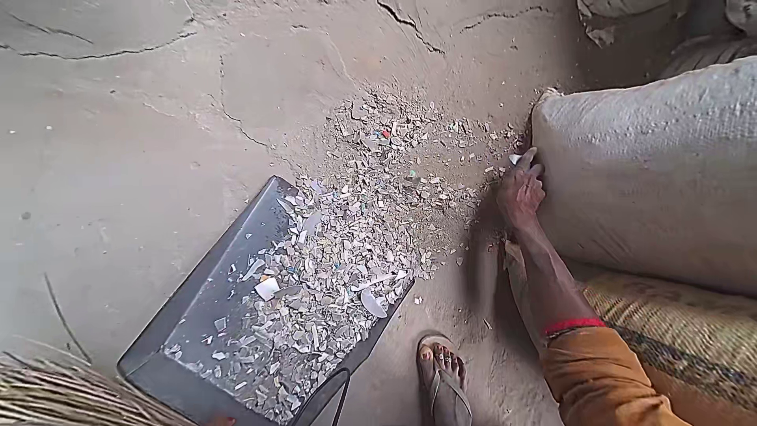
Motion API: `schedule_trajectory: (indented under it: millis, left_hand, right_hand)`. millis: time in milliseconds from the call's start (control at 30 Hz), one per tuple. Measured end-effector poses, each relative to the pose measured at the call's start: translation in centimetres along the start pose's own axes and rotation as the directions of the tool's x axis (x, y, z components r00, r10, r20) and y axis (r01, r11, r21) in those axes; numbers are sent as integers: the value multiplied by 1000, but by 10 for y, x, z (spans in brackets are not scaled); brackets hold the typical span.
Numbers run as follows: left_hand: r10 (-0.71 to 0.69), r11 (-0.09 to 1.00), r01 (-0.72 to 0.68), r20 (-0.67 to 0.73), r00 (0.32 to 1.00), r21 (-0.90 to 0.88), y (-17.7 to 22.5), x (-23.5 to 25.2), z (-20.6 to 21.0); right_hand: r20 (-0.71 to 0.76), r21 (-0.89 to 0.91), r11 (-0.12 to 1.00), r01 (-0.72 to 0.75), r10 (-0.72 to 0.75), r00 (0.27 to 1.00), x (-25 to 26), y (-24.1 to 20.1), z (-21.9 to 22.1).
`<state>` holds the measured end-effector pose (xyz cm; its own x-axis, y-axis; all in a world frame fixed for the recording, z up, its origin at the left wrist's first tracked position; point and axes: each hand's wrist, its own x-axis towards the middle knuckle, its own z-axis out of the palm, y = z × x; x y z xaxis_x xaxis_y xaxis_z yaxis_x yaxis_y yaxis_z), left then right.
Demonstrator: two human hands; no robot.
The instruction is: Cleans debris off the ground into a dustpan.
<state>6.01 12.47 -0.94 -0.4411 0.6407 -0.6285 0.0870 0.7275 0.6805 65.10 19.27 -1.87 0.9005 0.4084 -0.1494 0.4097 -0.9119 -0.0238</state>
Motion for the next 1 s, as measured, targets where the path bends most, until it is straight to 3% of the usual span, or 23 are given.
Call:
schedule_trajectory:
  millis: [100,200,267,400,467,533,600,667,700,767,833,900,1000]
  left_hand:
    - [-45,999,45,5,999,5,5,-4,3]
    - [-79,996,80,-18,997,30,5,-6,7]
    - [-84,995,86,-51,995,45,5,-3,5]
    - [-66,997,68,-51,997,33,-2,0,0]
    - [-62,997,63,-38,997,39,-2,3,2]
    - [-78,996,81,-55,995,49,-4,2,2]
    - [-77,995,80,-52,996,53,-5,5,3]
    - [-91,994,95,-72,993,47,-10,7,2]
    - [-103,994,106,-76,992,37,-11,8,1]
    - [-116,993,117,-63,991,19,-14,12,2]
    - [-130,991,132,-58,990,26,-18,13,0]
    - [-138,990,140,-57,989,35,-18,13,-3]
    - [-136,990,137,-29,990,44,-15,11,-2]
  right_hand:
    - [146,-34,987,156,-149,978,-38,-13,18]
    - [267,35,931,362,-358,895,-103,-43,8]
    - [234,119,914,389,-406,883,-114,-49,4]
    - [119,144,929,342,-359,926,-82,-49,21]
    - [209,94,864,495,-503,839,-104,-64,17]
    - [337,80,746,661,-644,687,-141,-78,7]
    - [266,128,660,740,-742,616,-140,-95,-5]
    - [102,151,670,727,-742,662,-99,-116,-15]
    - [48,123,722,680,-689,723,-70,-130,-16]
    - [-5,58,824,564,-565,825,-14,-154,-8]
    - [-41,33,851,525,-523,851,11,-167,11]
    - [-19,24,809,587,-587,810,-8,-168,23]
    - [22,94,637,765,-770,638,-87,-150,29]
